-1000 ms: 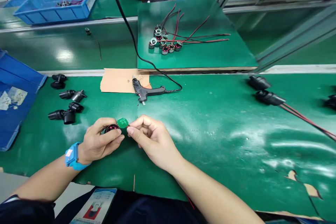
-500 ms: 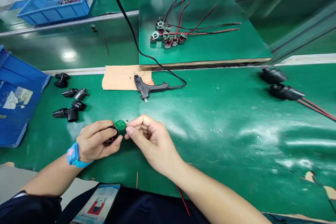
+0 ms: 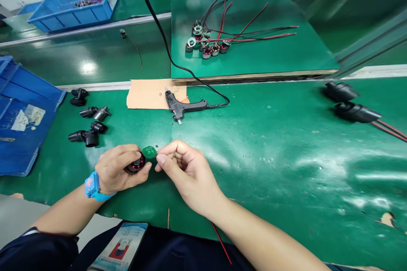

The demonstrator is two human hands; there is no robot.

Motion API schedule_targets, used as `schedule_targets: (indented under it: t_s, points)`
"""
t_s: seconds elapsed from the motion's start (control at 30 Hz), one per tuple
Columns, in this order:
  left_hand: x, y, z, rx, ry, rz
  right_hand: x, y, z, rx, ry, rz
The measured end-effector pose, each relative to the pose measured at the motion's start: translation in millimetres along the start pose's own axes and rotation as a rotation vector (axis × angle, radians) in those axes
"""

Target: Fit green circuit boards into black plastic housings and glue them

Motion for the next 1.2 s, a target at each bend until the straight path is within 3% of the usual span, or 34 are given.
schedule_targets:
  t_s: [0.3, 0.4, 0.5, 0.67, 0.9, 1.2]
  points:
    - [-2, 4.5, -3, -0.007, -0.032, -0.022, 0, -1, 1, 0.021, -0.019, -0.057]
    - [-9, 8.8, -7, -0.005, -0.120, -0.096, -1, -3, 1, 0.058, -0.048, -0.083]
    - [-18, 16.5, -10, -0.101, -0.273, -0.111, -3, -7, 0, 0.116, -0.107, -0.160]
    - [-21, 23.8, -12, -0.264, -0.385, -0.175, -12, -10, -6, 0.223, -0.302, -0.443]
    - [-21, 30.8, -14, -0.350, -0.512, -0.367, -41, -2, -23, 0.447, -0.844, -0.968]
    - [-34, 31.5, -20, -0.403, -0.720, -0.524, -42, 3, -31, 0.413, -0.985, -1.301]
Point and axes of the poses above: each hand's wrist, its own z-axis towards the middle knuckle, its own y-axis out of the palm, x = y × z, the point moved 7 cm from there along z, towards the middle knuckle, and after that the axes turned 9 degrees about -z, right-handed, at the moved point
